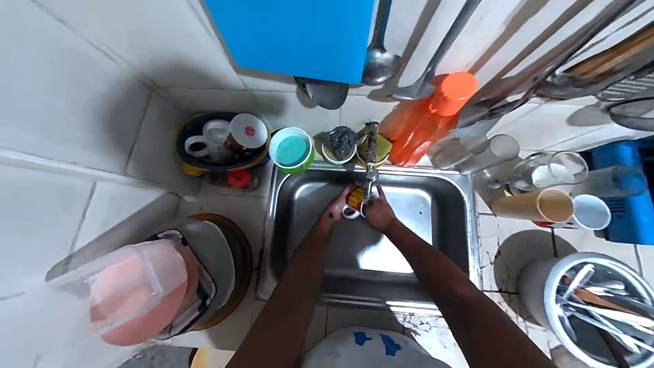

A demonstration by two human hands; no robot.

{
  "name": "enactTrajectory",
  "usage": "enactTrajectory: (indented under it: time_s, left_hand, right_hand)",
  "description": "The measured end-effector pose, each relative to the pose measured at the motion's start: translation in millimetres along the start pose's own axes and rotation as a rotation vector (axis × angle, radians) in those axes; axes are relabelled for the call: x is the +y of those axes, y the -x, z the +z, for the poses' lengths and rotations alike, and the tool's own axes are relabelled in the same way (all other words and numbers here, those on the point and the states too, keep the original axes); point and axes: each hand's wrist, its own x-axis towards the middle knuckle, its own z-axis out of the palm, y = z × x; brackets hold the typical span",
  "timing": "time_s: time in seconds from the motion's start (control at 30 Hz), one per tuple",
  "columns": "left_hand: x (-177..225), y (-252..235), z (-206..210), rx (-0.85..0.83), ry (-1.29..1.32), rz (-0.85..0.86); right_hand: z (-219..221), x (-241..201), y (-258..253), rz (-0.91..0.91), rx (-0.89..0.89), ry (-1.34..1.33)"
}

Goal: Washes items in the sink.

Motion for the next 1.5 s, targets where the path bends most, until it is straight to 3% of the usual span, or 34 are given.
enactTrajectory:
  time_s: [0.13, 0.23, 0.37, 0.43, 0.5, 0.63, 0.7, 0.77, 0.9, 1.0, 1.13, 1.3, 1.37, 1.5]
  left_hand:
    - [8.6, -4.6, 15.8, 0.133, 0.016, -0.193]
    - [6.6, -8.0, 29.5, 0.064, -0.093, -0.148]
    - [2.0, -12.4, 51.5, -0.009, -0.148, -0.021]
    - [-3.2, -14.8, 58.9, 0.023, -0.179, 0.012]
    - [-6.7, -16.8, 63.0, 0.077, -0.222, 0.067]
    - [-12.7, -29.7, 66.1, 0.086, -0.330, 0.245]
    - [-15.1, -34.6, 67.3, 0.125, -0.339, 0.302]
    - [-16.3, -33.9, 65.6, 0.196, -0.375, 0.326]
    - [-13.3, -20.2, 59.4, 0.202, -0.323, 0.099]
    - [-7.9, -7.1, 54.1, 0.169, -0.127, 0.026]
    - [-3.7, -5.2, 49.5, 0.152, -0.112, 0.058]
    - [-6.6, -3.3, 52.8, 0.140, -0.095, 0.057]
    - [-10.2, -4.1, 55.0, 0.151, -0.095, 0.041]
    - [-21.7, -2.8, 63.0, 0.184, -0.093, -0.009]
  right_hand:
    - [-14.4, 8.1, 14.3, 0.227, -0.015, -0.496]
    - [-17.7, 41.9, 32.5, 0.273, 0.016, -0.932]
    - [-11.9, 76.2, 68.4, 0.485, 0.319, -1.441]
    - [-10.0, 78.6, 87.3, 0.677, 0.499, -1.727]
    - [1.6, 74.5, 104.4, 0.726, 0.587, -1.993]
    - [27.7, 41.2, 127.5, 0.668, 0.405, -2.315]
    - [32.3, 27.7, 123.2, 0.585, 0.314, -2.272]
    - [28.1, 23.9, 108.7, 0.537, 0.279, -2.032]
    - [-0.8, 32.5, 73.4, 0.503, 0.122, -0.919]
    - [-21.6, 39.9, 68.6, 0.550, 0.015, -0.441]
    - [-4.7, 78.7, 79.4, 0.646, 0.183, -0.248]
    - [-13.5, 99.0, 101.3, 0.701, 0.180, -0.170]
    - [-43.9, 93.0, 112.4, 0.736, 0.339, -0.236]
    - [-112.5, 95.0, 124.0, 0.727, 0.854, -0.226]
